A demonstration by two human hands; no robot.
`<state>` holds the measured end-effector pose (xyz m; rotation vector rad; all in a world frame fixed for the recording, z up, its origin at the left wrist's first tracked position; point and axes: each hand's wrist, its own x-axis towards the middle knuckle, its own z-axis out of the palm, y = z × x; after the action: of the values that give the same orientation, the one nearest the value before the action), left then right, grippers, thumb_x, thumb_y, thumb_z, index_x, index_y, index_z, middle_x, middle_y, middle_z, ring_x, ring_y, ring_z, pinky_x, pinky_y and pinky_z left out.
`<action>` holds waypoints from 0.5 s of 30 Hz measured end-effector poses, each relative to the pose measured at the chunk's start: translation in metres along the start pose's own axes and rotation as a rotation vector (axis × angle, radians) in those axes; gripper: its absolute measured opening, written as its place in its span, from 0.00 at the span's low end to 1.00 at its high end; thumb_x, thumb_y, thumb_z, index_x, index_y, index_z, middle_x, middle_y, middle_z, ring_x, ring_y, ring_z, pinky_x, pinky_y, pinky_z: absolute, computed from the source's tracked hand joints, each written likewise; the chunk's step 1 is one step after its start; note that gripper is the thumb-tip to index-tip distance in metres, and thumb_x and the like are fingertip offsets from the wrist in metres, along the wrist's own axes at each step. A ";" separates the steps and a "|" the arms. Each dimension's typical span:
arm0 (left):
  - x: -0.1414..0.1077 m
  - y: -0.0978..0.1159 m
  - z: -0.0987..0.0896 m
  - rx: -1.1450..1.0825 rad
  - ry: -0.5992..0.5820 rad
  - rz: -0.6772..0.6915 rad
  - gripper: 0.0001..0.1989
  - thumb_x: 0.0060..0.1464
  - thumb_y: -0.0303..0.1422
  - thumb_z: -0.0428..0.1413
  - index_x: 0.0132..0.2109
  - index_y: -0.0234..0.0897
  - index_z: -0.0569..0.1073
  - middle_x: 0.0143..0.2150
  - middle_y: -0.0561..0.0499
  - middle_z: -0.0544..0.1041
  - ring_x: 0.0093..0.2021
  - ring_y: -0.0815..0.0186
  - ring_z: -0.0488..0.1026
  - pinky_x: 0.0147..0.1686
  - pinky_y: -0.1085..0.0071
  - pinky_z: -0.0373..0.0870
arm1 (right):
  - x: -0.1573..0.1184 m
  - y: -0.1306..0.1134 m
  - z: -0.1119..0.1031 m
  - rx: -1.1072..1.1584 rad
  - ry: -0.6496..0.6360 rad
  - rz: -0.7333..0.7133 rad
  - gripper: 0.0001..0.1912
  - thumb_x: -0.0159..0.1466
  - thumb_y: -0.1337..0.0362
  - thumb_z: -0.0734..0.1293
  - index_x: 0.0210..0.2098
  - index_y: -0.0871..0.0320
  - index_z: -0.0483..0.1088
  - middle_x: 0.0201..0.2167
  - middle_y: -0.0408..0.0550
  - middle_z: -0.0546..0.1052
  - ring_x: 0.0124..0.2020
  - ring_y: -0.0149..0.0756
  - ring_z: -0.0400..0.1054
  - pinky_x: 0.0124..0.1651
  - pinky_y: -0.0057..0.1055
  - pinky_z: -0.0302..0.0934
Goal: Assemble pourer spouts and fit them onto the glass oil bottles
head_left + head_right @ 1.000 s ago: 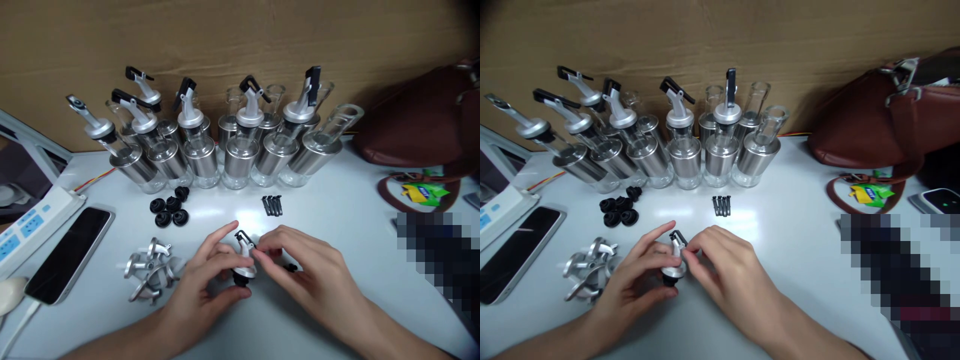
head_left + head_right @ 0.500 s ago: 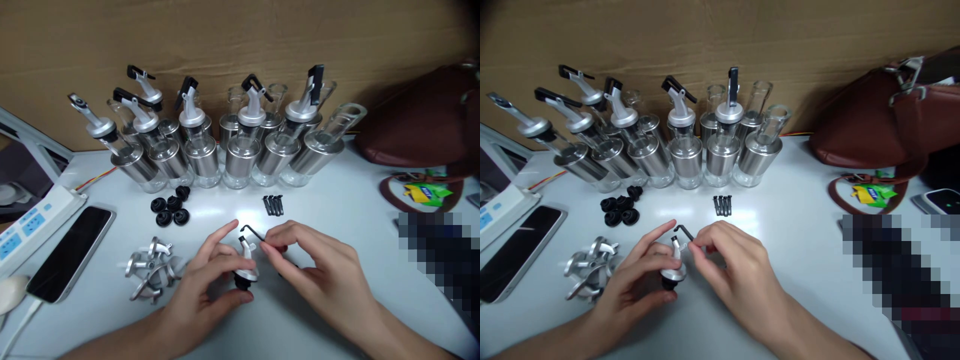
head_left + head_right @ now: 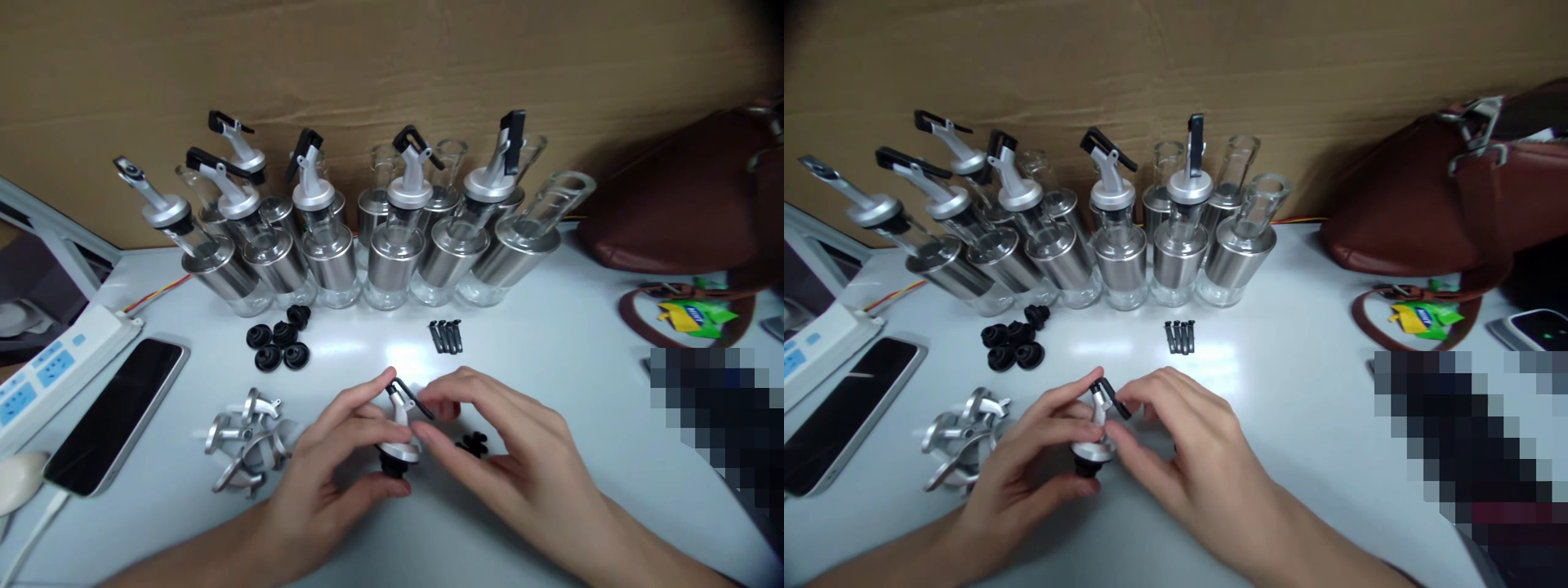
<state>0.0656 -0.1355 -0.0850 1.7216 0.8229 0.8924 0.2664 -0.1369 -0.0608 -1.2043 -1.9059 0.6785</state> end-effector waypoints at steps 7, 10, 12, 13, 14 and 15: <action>-0.004 -0.001 0.000 0.056 0.023 0.036 0.13 0.58 0.29 0.58 0.50 0.45 0.71 0.54 0.47 0.70 0.46 0.66 0.74 0.50 0.71 0.72 | 0.004 0.000 -0.001 0.005 -0.040 -0.084 0.10 0.63 0.59 0.68 0.40 0.59 0.69 0.29 0.46 0.77 0.29 0.32 0.71 0.30 0.27 0.66; -0.005 -0.002 0.000 0.086 0.026 0.052 0.12 0.58 0.31 0.57 0.49 0.45 0.70 0.49 0.48 0.69 0.44 0.67 0.74 0.49 0.71 0.72 | 0.003 0.003 0.001 -0.045 -0.046 -0.171 0.16 0.63 0.54 0.68 0.43 0.61 0.69 0.28 0.47 0.77 0.28 0.35 0.71 0.32 0.30 0.67; -0.005 -0.002 0.000 0.118 0.039 0.060 0.12 0.57 0.32 0.59 0.48 0.45 0.70 0.49 0.48 0.69 0.40 0.69 0.74 0.48 0.71 0.72 | 0.001 0.005 0.002 -0.072 -0.050 -0.202 0.15 0.65 0.54 0.66 0.42 0.62 0.69 0.26 0.47 0.76 0.26 0.35 0.70 0.31 0.31 0.66; -0.005 -0.002 0.001 0.135 0.043 0.065 0.13 0.56 0.33 0.59 0.48 0.45 0.70 0.47 0.49 0.69 0.39 0.68 0.73 0.49 0.69 0.72 | 0.000 0.006 0.002 -0.074 -0.055 -0.205 0.14 0.66 0.55 0.65 0.41 0.62 0.69 0.25 0.46 0.75 0.26 0.34 0.69 0.30 0.30 0.65; -0.005 -0.002 0.001 0.150 0.044 0.074 0.13 0.56 0.33 0.60 0.48 0.45 0.70 0.45 0.49 0.70 0.39 0.67 0.73 0.51 0.67 0.71 | 0.000 0.006 0.003 -0.069 -0.064 -0.201 0.13 0.67 0.56 0.63 0.40 0.62 0.69 0.25 0.46 0.75 0.25 0.33 0.69 0.29 0.29 0.65; -0.004 -0.002 0.001 0.161 0.042 0.086 0.13 0.56 0.33 0.60 0.47 0.45 0.70 0.42 0.50 0.70 0.40 0.66 0.73 0.52 0.64 0.70 | -0.001 0.006 0.003 -0.060 -0.076 -0.192 0.13 0.68 0.57 0.62 0.39 0.62 0.69 0.24 0.46 0.75 0.25 0.32 0.68 0.29 0.28 0.64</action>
<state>0.0638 -0.1389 -0.0883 1.8959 0.8744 0.9444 0.2672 -0.1354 -0.0671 -1.0278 -2.0866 0.5744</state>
